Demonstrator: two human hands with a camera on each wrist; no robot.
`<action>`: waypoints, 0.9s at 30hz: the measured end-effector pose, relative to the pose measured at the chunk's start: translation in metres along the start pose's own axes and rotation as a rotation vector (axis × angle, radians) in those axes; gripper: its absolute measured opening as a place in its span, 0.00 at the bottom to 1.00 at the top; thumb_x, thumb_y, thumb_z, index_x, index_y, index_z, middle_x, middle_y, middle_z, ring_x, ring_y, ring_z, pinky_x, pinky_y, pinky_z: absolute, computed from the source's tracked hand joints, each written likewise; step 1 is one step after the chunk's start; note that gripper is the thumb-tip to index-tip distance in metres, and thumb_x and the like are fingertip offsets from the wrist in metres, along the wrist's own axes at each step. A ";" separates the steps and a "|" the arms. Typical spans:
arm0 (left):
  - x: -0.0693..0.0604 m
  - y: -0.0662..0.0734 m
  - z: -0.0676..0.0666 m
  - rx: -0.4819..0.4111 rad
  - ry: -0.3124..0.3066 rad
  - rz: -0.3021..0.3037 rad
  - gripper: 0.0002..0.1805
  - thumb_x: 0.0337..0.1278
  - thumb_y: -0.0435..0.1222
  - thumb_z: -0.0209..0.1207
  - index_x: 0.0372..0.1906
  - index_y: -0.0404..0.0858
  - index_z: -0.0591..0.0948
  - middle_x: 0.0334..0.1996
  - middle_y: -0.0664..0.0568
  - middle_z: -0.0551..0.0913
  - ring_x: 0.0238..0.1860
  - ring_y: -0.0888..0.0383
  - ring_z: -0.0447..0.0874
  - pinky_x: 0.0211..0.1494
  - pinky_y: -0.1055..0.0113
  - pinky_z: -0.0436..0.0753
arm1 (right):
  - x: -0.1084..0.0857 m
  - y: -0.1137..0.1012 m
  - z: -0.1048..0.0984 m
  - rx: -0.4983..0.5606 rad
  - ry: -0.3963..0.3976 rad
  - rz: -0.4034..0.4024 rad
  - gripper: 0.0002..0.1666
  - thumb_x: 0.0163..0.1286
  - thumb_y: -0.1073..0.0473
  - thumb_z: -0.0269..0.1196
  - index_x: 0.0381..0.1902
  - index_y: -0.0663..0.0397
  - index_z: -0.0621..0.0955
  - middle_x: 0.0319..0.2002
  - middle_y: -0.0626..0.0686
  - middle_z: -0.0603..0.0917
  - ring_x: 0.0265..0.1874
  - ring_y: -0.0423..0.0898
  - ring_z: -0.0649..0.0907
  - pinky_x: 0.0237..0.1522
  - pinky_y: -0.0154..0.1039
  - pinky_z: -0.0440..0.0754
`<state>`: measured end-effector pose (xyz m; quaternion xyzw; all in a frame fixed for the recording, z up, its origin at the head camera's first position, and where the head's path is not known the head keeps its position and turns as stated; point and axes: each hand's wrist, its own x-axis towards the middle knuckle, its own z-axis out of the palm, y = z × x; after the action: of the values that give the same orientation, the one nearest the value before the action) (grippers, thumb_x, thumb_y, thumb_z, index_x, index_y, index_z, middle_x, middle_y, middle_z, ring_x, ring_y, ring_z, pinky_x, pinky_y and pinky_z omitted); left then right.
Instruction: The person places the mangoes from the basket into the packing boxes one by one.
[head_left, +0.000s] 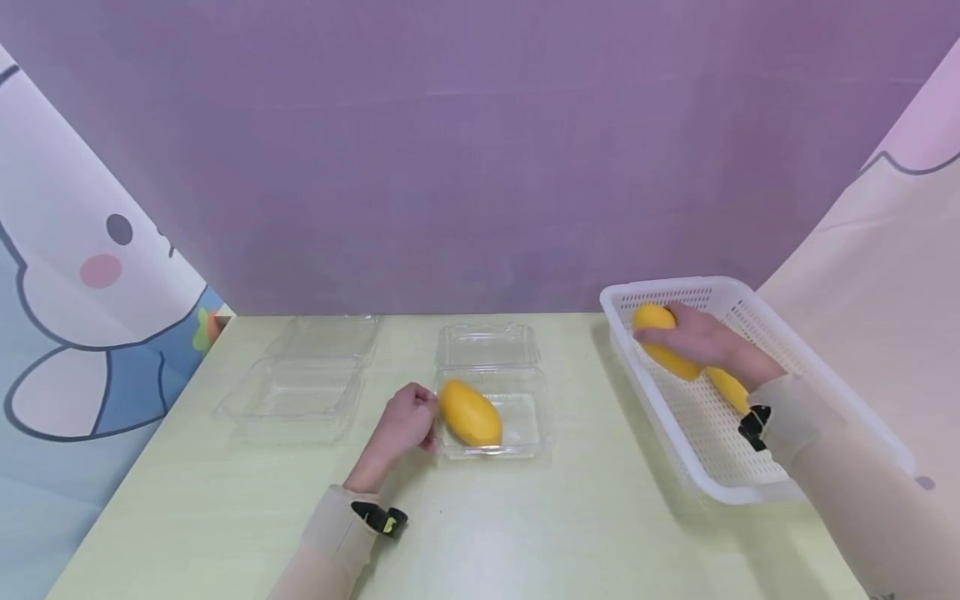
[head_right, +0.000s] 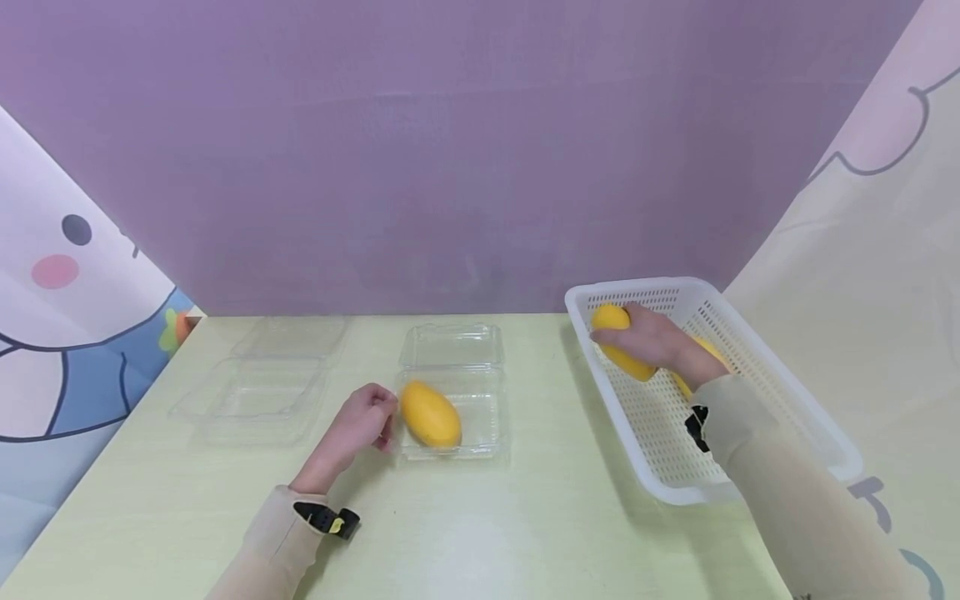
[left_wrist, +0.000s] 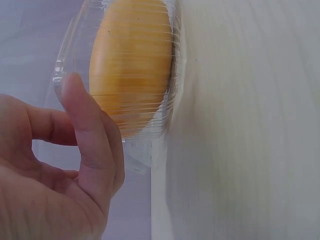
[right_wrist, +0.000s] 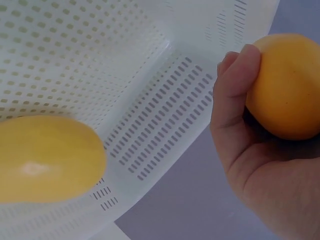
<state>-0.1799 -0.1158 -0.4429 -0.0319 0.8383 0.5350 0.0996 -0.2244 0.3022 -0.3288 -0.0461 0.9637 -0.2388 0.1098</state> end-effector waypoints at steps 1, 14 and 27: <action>0.000 0.000 0.000 0.000 -0.001 -0.001 0.13 0.70 0.34 0.49 0.51 0.29 0.74 0.23 0.44 0.78 0.18 0.54 0.77 0.25 0.63 0.83 | -0.001 -0.002 0.000 -0.002 0.002 0.000 0.46 0.73 0.33 0.55 0.65 0.70 0.65 0.43 0.61 0.77 0.38 0.54 0.78 0.36 0.43 0.75; -0.001 -0.001 -0.002 0.007 0.008 0.016 0.12 0.71 0.34 0.49 0.49 0.29 0.74 0.22 0.45 0.77 0.17 0.54 0.76 0.24 0.63 0.82 | -0.002 -0.022 -0.001 0.070 0.015 0.005 0.42 0.74 0.33 0.55 0.64 0.66 0.65 0.42 0.60 0.76 0.36 0.53 0.78 0.35 0.41 0.76; -0.002 0.001 -0.004 0.002 0.012 0.009 0.12 0.71 0.33 0.49 0.50 0.29 0.74 0.24 0.44 0.78 0.18 0.54 0.76 0.25 0.63 0.82 | -0.006 -0.044 -0.002 0.081 0.021 -0.024 0.42 0.74 0.34 0.55 0.63 0.67 0.66 0.41 0.60 0.77 0.35 0.52 0.78 0.35 0.42 0.75</action>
<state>-0.1783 -0.1186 -0.4397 -0.0310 0.8394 0.5347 0.0922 -0.2171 0.2650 -0.3052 -0.0507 0.9538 -0.2794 0.0984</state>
